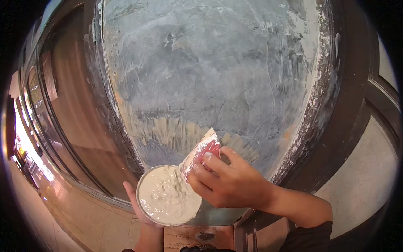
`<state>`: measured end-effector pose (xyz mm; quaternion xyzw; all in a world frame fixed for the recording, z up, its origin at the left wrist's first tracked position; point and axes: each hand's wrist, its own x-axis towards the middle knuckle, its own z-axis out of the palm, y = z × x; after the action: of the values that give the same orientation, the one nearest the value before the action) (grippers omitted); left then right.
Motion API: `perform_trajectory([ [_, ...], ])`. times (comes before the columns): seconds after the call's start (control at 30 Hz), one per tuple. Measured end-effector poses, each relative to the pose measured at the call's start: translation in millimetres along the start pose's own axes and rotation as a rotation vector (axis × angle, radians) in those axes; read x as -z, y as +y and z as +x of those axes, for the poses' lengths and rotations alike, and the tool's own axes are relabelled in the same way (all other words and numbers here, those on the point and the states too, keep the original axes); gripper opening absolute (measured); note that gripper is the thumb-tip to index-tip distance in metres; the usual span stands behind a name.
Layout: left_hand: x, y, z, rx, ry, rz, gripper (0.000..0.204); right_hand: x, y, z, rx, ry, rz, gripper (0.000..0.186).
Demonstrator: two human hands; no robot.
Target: The person applies wall putty to a wall surface with a putty knife, spreading the filler from a container onto the wall.
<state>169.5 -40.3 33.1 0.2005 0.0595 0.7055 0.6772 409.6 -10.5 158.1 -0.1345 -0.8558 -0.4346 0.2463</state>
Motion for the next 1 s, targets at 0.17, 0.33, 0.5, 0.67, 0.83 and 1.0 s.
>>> perform_trajectory([
  [0.17, 22, 2, -3, -0.016, -0.003, -0.01, 0.101, -17, 4, 18, -0.086, 0.089, -0.037, 0.027],
  [0.33, 47, 25, 8, -0.009, -0.009, -0.042, 0.105, -36, 18, 49, -0.239, 0.136, -0.013, 0.022],
  [0.5, 50, 60, 16, -0.104, 0.024, -0.033, 0.102, -61, 27, 88, -0.478, 0.249, 0.194, 0.016],
  [0.67, 72, 91, 24, -0.189, 0.049, 0.008, 0.104, -80, 32, 126, -0.553, 0.271, 0.189, 0.017],
  [0.83, 86, 114, 34, -0.176, -0.056, 0.045, 0.103, -103, 31, 143, -0.585, 0.26, 0.184, 0.015],
  [1.0, 84, 127, 42, -0.202, -0.055, -0.013, 0.098, -125, 27, 151, -0.546, 0.223, 0.092, 0.016],
])
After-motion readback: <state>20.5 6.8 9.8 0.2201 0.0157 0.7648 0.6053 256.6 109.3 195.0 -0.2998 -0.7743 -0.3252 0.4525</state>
